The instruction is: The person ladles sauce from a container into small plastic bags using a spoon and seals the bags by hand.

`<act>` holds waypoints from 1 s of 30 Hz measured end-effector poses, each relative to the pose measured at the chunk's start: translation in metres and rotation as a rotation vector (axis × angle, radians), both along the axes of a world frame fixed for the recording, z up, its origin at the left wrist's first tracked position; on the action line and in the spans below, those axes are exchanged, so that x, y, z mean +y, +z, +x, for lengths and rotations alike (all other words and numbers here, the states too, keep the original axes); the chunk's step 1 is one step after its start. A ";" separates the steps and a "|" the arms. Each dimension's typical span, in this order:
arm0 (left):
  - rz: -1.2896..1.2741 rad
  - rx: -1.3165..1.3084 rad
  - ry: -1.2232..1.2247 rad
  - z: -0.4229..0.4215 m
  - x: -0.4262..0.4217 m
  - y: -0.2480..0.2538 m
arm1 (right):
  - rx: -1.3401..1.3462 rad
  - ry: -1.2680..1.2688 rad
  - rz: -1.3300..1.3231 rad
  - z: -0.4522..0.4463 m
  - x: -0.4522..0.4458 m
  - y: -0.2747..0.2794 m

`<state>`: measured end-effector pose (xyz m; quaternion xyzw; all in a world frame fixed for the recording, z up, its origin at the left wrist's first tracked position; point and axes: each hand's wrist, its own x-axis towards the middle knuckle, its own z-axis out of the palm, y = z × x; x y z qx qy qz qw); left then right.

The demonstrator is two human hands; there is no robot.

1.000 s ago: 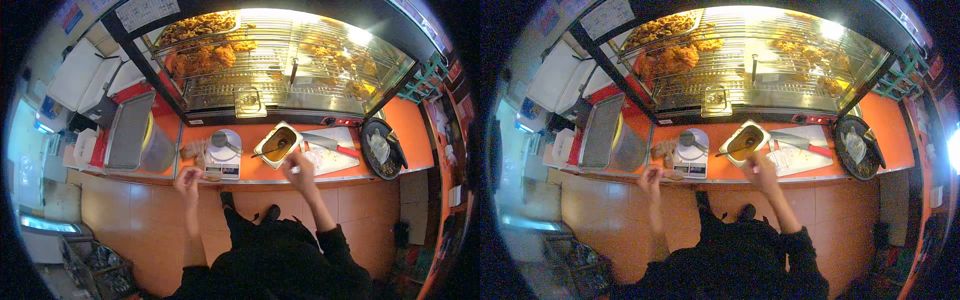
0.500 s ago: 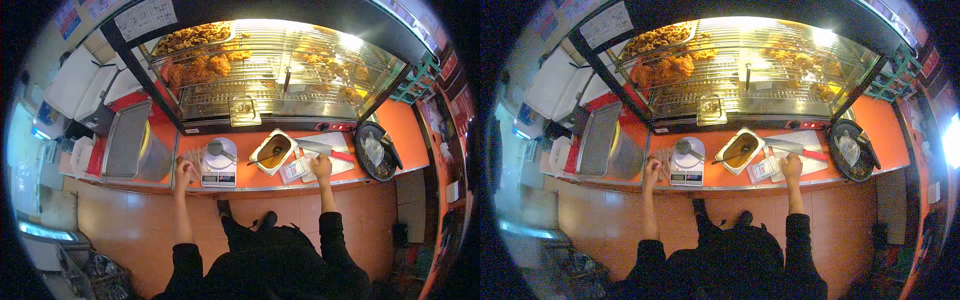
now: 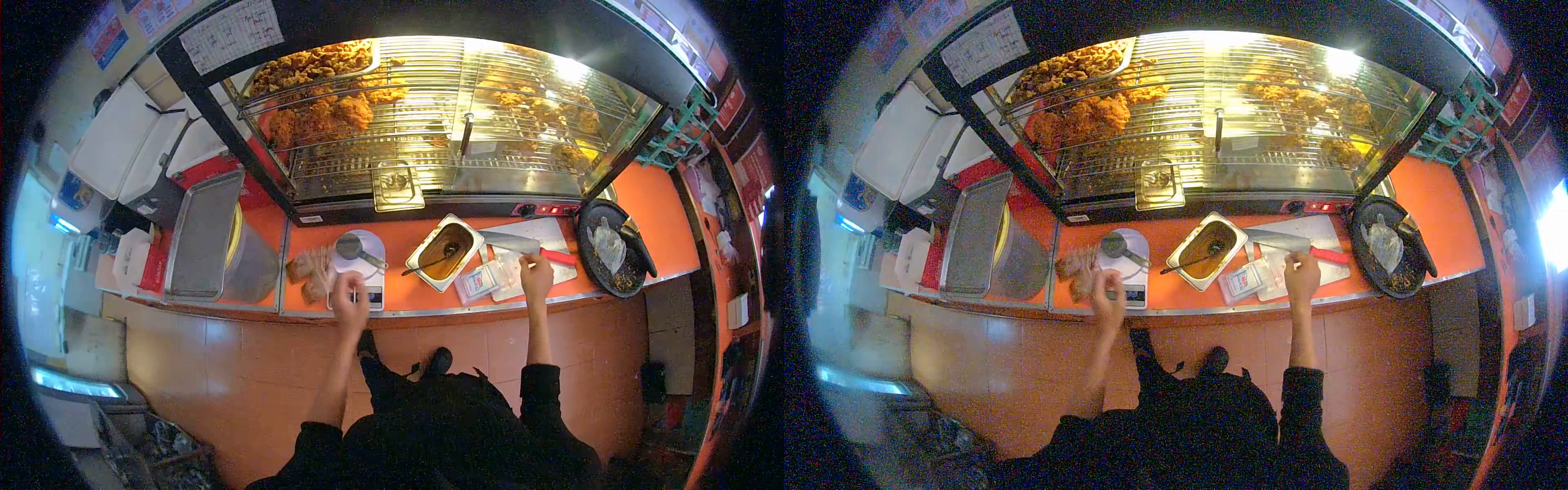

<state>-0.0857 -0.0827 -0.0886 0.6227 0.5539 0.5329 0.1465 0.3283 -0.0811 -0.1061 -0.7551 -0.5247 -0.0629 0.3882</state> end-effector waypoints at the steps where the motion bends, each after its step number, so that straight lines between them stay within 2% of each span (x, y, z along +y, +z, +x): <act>1: -0.031 -0.059 -0.082 0.023 -0.012 0.012 | -0.016 0.064 -0.034 0.000 -0.003 0.010; 2: -0.063 -0.119 -0.165 0.046 -0.024 0.025 | -0.017 0.062 -0.034 -0.006 -0.009 0.021; 4: -0.237 -0.163 -0.398 0.085 -0.042 0.050 | 0.304 0.278 -0.104 -0.032 -0.024 0.041; 5: -0.238 -0.164 -0.401 0.102 -0.046 0.054 | 0.420 0.400 -0.181 -0.045 -0.032 0.046; 6: -0.348 -0.306 -0.517 0.117 -0.047 0.057 | 0.536 0.521 -0.255 -0.059 -0.041 0.051; 8: -0.455 -0.451 -0.643 0.134 -0.043 0.051 | 0.532 0.627 -0.287 -0.093 -0.060 0.082; 9: -0.427 -0.404 -0.625 0.140 -0.037 0.047 | 0.527 0.621 -0.285 -0.099 -0.063 0.082; 11: -0.321 -0.232 -0.597 0.142 -0.032 0.040 | 0.686 0.706 -0.271 -0.103 -0.069 0.082; 15: -0.347 -0.251 -0.643 0.139 -0.033 0.049 | 0.614 0.766 -0.385 -0.100 -0.075 0.100; 17: -0.294 -0.351 -0.727 0.143 -0.033 0.055 | 0.513 0.752 -0.497 -0.105 -0.077 0.108; 21: -0.210 -0.468 -0.616 0.147 -0.040 0.063 | 0.516 0.817 -0.329 -0.110 -0.073 0.104; 23: -0.307 -0.174 -0.698 0.134 -0.037 0.057 | 0.563 0.822 -0.278 -0.109 -0.071 0.108; 27: -0.417 -0.083 -0.762 0.124 -0.041 0.058 | 0.634 0.909 -0.277 -0.102 -0.069 0.085; 29: -0.389 -0.186 -0.808 0.122 -0.039 0.048 | 0.688 0.882 -0.452 -0.100 -0.071 0.090; 30: -0.391 -0.184 -0.810 0.123 -0.041 0.049 | 0.691 0.880 -0.451 -0.102 -0.072 0.091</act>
